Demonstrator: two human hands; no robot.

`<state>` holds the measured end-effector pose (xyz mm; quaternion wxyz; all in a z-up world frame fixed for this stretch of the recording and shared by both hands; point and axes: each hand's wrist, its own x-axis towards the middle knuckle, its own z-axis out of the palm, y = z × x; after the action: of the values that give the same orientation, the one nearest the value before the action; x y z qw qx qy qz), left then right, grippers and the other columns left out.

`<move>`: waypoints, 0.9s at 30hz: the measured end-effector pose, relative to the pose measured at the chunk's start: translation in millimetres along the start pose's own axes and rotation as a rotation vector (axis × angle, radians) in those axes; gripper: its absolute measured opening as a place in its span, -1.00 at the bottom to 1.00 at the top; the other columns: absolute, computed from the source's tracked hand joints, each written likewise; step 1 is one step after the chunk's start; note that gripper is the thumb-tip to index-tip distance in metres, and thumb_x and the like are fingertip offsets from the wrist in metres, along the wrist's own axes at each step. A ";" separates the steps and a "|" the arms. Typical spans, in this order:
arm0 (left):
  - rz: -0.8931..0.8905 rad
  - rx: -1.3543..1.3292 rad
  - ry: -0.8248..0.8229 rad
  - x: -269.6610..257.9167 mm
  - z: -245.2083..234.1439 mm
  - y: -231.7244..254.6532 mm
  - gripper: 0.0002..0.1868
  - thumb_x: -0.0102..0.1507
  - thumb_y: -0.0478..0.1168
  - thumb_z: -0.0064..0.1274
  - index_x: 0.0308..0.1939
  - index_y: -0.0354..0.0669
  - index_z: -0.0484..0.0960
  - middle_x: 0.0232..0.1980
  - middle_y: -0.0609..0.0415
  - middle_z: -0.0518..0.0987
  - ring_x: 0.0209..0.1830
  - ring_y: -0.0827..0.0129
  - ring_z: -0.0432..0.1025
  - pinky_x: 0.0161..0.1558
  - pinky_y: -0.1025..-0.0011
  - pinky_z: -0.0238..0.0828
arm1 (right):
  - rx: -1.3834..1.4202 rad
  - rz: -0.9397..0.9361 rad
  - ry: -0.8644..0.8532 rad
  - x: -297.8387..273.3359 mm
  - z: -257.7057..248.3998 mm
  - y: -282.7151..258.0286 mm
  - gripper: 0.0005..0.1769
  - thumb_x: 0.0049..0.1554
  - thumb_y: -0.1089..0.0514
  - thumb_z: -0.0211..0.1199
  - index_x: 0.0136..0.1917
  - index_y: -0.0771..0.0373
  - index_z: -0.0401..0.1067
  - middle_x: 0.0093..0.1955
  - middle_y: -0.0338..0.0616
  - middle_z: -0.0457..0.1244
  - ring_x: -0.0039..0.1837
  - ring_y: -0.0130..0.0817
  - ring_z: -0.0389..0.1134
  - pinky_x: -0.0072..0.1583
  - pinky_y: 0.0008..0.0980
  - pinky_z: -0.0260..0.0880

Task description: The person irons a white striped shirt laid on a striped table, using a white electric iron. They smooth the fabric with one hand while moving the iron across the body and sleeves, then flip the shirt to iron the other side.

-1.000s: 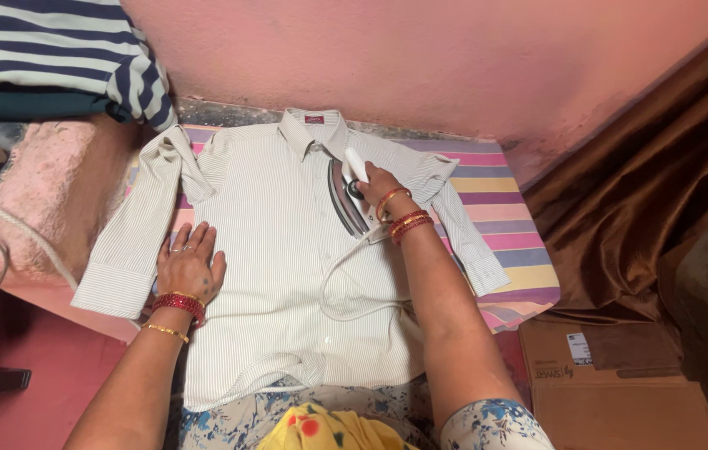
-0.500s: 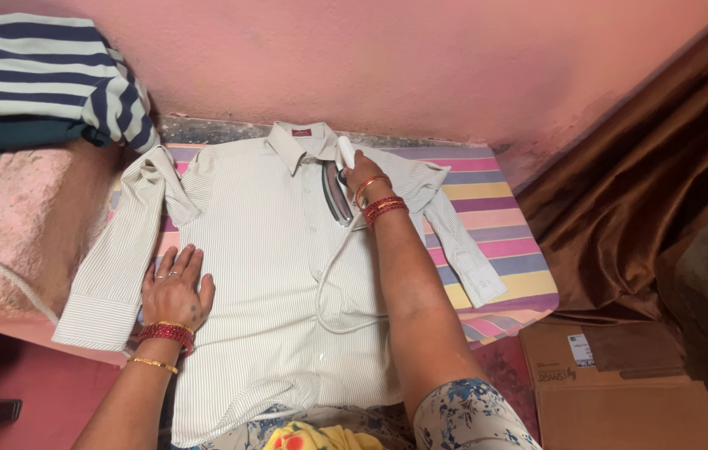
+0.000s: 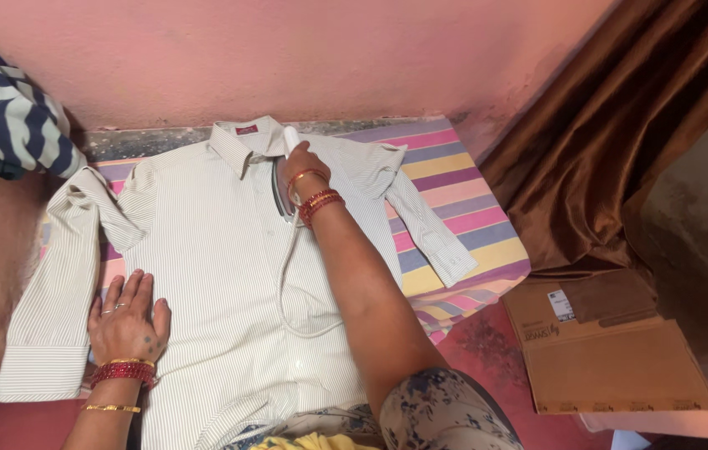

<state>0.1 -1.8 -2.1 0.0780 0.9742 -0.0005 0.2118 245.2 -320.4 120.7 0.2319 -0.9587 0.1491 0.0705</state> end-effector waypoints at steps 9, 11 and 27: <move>-0.005 -0.017 -0.034 0.7 7.2 -6.6 -0.41 0.30 0.08 -0.15 0.39 0.09 0.53 0.51 0.21 0.43 0.61 0.26 0.17 0.58 0.08 -0.05 | 0.023 0.052 -0.019 -16.9 -17.3 -8.2 -0.36 0.25 0.13 0.02 0.53 0.35 0.00 0.29 0.17 0.31 0.28 0.04 0.41 0.22 -0.12 0.49; -0.006 0.010 -0.049 1.0 8.4 -7.9 -0.40 0.30 0.09 -0.16 0.40 0.09 0.52 0.52 0.22 0.42 0.61 0.26 0.16 0.58 0.09 -0.06 | 0.009 0.078 -0.035 -31.5 -19.3 -5.8 -0.31 0.23 0.14 0.10 0.54 0.35 -0.02 0.33 0.17 0.28 0.31 0.05 0.39 0.24 -0.12 0.47; 0.035 0.012 -0.027 -0.6 5.7 -8.4 -0.41 0.33 0.07 -0.15 0.42 0.03 0.53 0.53 0.18 0.43 0.63 0.24 0.18 0.60 0.06 -0.04 | -0.024 0.154 0.060 -9.4 -32.2 24.0 -0.24 0.24 0.03 0.15 0.54 0.40 -0.05 0.32 0.13 0.29 0.31 -0.02 0.38 0.26 -0.16 0.41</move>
<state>2.1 5.7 -8.7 0.0685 0.9772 -0.0172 0.2002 230.8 -353.4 140.8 0.2095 -0.9488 0.2283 0.0612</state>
